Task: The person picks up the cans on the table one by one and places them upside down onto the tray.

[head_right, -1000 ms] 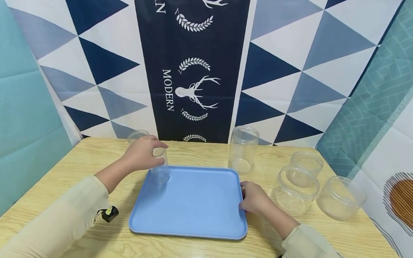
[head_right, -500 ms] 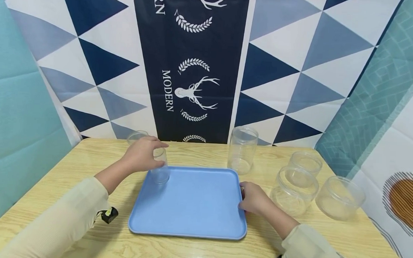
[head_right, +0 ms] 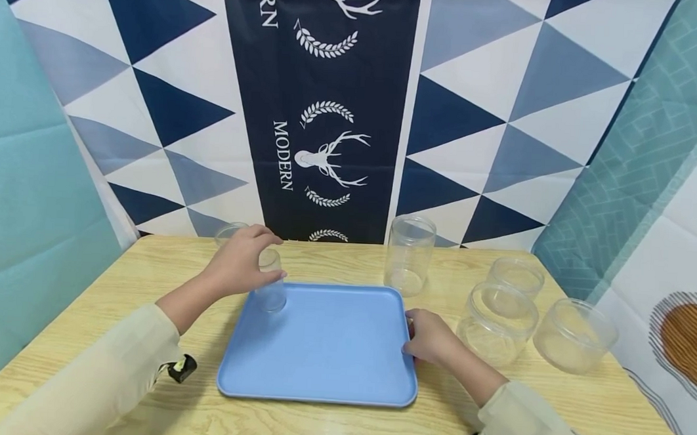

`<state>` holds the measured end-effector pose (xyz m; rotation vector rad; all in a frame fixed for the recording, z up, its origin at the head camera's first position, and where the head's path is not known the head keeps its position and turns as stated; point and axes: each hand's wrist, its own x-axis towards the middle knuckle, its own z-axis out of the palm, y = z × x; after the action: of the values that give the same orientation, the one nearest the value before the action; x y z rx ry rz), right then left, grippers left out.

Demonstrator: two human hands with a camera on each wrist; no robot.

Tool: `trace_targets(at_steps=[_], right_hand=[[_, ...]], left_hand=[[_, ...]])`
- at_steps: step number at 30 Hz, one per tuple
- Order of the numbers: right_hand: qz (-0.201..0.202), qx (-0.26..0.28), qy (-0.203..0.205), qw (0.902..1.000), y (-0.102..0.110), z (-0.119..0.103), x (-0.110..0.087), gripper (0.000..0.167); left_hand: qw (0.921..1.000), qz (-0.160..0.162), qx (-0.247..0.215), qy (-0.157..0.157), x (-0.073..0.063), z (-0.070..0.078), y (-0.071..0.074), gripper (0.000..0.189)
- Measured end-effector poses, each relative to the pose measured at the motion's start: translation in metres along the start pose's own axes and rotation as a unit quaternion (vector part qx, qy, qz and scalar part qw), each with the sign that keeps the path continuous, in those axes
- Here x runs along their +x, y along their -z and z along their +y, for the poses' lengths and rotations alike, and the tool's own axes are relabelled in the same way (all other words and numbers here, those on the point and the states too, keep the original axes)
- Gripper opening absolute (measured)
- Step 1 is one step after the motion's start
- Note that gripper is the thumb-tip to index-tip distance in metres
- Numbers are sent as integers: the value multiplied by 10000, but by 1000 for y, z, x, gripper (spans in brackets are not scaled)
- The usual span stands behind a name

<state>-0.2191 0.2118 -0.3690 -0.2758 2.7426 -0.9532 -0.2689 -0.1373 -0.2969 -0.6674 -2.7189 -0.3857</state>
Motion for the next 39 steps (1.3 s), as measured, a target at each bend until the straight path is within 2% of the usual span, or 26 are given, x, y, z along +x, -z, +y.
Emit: trace_targets(at_steps=[8,14,18,23,30,36,39], right_hand=[[-57,4,101,9999,3,1,-1,64],[240,-489,247,9982,7,-2,-6,51],[573,-1194,628,9892,10,-7,-11,37],[1041,-1933,1242,9677,15,-17,-21,30],[1715,-2617,2331,9208,24,-25,-34,35],[1626,-2752,3275,8891,34,-30,-42,38],[1526,-2747,3568,8798,38,-32,-47,42]], left_hand=[[9944,877,-137,-582,-6,6,-1,40],[9892,1163,-127,-877,-11,14,-1,26],[9882,1190,-171,-947,-16,19,-1,23],[9878,1164,-265,-1004,-21,24,-4,21],[9831,1287,-543,-1184,-30,28,-10,23],[9822,1193,-807,-1205,-36,34,-13,26],[9829,1046,-945,-1185,-40,39,-14,28]])
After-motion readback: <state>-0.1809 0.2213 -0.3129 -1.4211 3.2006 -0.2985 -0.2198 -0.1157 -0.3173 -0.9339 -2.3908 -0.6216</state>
